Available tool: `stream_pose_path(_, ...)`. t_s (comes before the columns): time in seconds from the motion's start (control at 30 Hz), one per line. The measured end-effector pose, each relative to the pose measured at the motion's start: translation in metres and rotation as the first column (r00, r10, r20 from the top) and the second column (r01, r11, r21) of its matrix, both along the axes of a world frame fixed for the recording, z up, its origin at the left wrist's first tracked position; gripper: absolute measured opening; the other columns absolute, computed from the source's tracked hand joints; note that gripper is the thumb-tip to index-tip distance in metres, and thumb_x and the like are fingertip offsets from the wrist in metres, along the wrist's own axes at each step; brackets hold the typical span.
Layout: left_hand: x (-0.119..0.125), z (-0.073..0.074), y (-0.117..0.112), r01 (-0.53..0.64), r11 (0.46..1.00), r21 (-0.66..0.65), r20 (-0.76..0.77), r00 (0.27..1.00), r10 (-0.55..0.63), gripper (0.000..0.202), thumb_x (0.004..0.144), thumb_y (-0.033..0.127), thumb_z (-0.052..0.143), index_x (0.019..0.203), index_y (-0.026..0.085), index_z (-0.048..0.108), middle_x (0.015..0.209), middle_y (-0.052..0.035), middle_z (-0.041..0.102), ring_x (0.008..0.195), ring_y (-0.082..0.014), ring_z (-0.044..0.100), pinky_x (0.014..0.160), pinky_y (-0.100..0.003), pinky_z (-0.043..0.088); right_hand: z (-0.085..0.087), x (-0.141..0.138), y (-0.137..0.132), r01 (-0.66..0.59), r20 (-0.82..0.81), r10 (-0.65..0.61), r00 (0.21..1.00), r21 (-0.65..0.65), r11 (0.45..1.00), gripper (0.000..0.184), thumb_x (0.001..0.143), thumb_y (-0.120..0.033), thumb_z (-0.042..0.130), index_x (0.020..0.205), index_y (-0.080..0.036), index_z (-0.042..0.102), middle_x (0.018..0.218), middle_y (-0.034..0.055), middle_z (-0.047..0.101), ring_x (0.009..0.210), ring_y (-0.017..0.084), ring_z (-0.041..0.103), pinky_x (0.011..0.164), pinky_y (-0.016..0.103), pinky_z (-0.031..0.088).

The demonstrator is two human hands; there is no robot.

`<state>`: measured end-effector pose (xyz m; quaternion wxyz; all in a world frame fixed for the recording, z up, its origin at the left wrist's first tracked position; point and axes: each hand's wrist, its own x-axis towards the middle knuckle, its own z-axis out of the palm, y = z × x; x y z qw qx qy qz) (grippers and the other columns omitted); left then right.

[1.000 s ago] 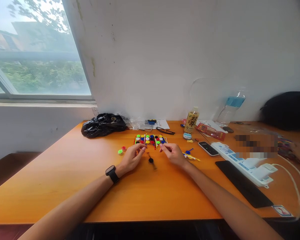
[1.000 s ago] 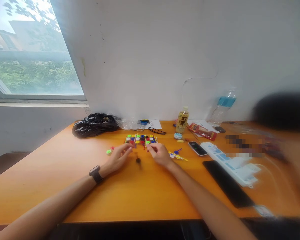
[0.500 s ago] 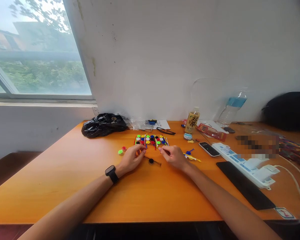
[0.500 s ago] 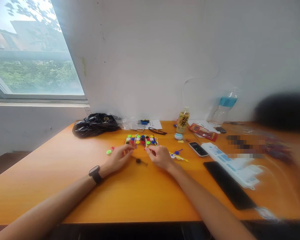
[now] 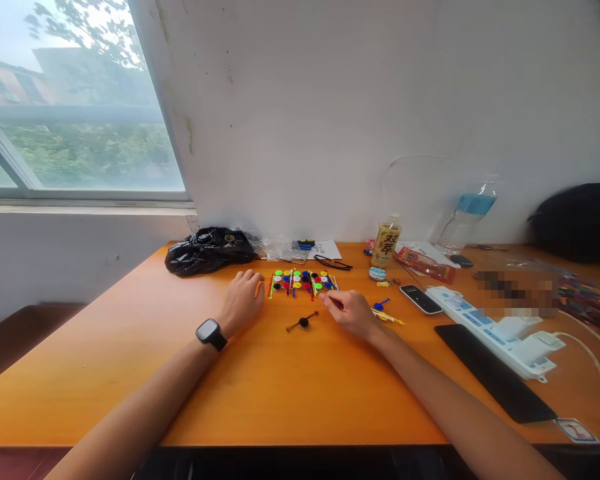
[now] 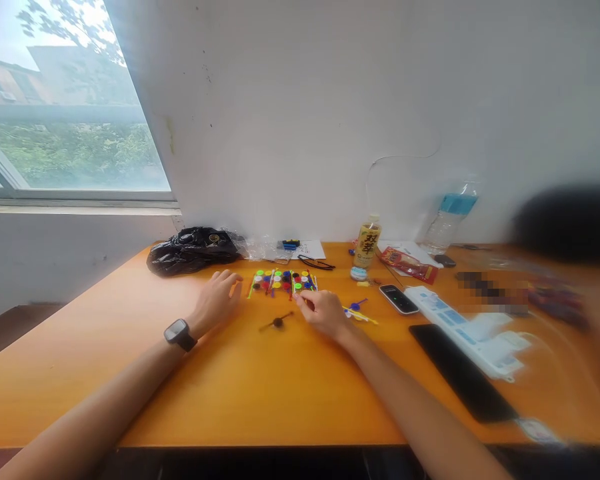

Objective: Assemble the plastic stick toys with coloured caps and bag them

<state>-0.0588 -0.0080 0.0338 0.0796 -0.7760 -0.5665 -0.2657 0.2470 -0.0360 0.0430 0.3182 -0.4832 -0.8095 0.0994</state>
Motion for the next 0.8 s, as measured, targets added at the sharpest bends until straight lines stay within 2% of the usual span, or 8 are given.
stream_pose_path(0.07,-0.007,0.0,0.002,-0.114,0.989,-0.092,-0.1,0.989,0.105,0.023,0.105,0.03,0.046,0.103,0.018,0.065,0.108,-0.0152,0.069,0.097,-0.0297,0.064,0.079,-0.038,0.044,-0.001,0.0,0.001,-0.008,0.003,0.008,1.0,0.0,1.0,0.051,0.104,-0.052,0.045,0.063,-0.021,0.043,0.054,-0.0021,0.044,0.053,0.013,0.037,0.059,0.03,0.024)
stream_pose_path(0.13,-0.011,0.0,0.002,-0.176,0.964,-0.2,-0.144,0.978,0.149,0.025,0.106,0.035,0.046,0.104,0.017,0.063,0.103,-0.0151,0.071,0.09,-0.029,0.067,0.072,-0.036,0.041,-0.003,0.001,0.001,-0.015,0.002,0.015,1.0,-0.004,1.0,0.051,0.104,-0.051,0.045,0.063,-0.021,0.043,0.054,-0.0021,0.044,0.053,0.013,0.037,0.059,0.03,0.025)
stream_pose_path(0.2,-0.011,0.0,0.002,-0.194,0.94,-0.28,-0.15,0.976,0.157,0.024,0.106,0.036,0.046,0.108,0.017,0.061,0.095,-0.013,0.072,0.084,-0.0282,0.069,0.066,-0.034,0.037,-0.004,0.001,0.002,-0.016,0.003,0.016,1.0,-0.006,1.0,0.05,0.104,-0.051,0.045,0.064,-0.021,0.044,0.054,-0.0022,0.045,0.053,0.013,0.038,0.059,0.03,0.025)
stream_pose_path(0.27,-0.011,0.001,0.002,-0.19,0.934,-0.301,-0.154,0.977,0.149,0.022,0.106,0.034,0.045,0.107,0.018,0.06,0.089,-0.0114,0.073,0.08,-0.0282,0.07,0.062,-0.033,0.033,-0.005,0.001,0.002,-0.016,0.003,0.016,1.0,-0.004,1.0,0.05,0.104,-0.052,0.045,0.064,-0.021,0.045,0.054,-0.0023,0.044,0.053,0.013,0.039,0.059,0.03,0.025)
stream_pose_path(0.4,-0.012,0.0,0.005,-0.133,0.959,-0.252,-0.096,0.989,0.112,0.021,0.106,0.037,0.048,0.099,0.02,0.06,0.088,-0.0091,0.074,0.08,-0.0269,0.07,0.061,-0.032,0.031,-0.005,0.002,0.003,-0.018,0.012,0.018,1.0,-0.001,1.0,0.051,0.104,-0.052,0.044,0.064,-0.021,0.047,0.054,-0.0021,0.045,0.053,0.013,0.039,0.059,0.03,0.025)
stream_pose_path(0.53,-0.01,0.001,0.006,-0.057,0.991,-0.119,0.082,0.994,0.067,0.026,0.104,0.048,0.053,0.111,0.024,0.059,0.09,-0.0032,0.076,0.079,-0.0226,0.069,0.062,-0.03,0.034,-0.005,0.001,0.003,-0.018,0.023,0.018,1.0,0.005,1.0,0.051,0.104,-0.052,0.044,0.064,-0.021,0.047,0.054,-0.0021,0.046,0.053,0.013,0.038,0.059,0.03,0.025)
stream_pose_path(0.67,-0.008,0.005,0.005,-0.039,0.999,0.015,0.141,0.989,0.037,0.028,0.102,0.052,0.058,0.11,0.026,0.06,0.092,-0.0006,0.075,0.079,-0.0204,0.068,0.064,-0.029,0.035,-0.006,0.001,0.003,-0.021,0.024,0.021,1.0,0.009,1.0,0.05,0.104,-0.051,0.045,0.065,-0.021,0.048,0.055,-0.0021,0.047,0.054,0.013,0.039,0.059,0.029,0.025)
stream_pose_path(0.8,-0.015,0.001,0.009,-0.02,0.999,-0.03,0.109,0.994,0.023,0.028,0.101,0.052,0.059,0.095,0.024,0.062,0.092,-0.0023,0.074,0.079,-0.0208,0.066,0.063,-0.03,0.035,-0.006,0.002,0.003,-0.025,0.029,0.025,0.999,-0.001,1.0,0.049,0.104,-0.05,0.045,0.065,-0.021,0.049,0.055,-0.0016,0.048,0.054,0.014,0.04,0.059,0.029,0.025)
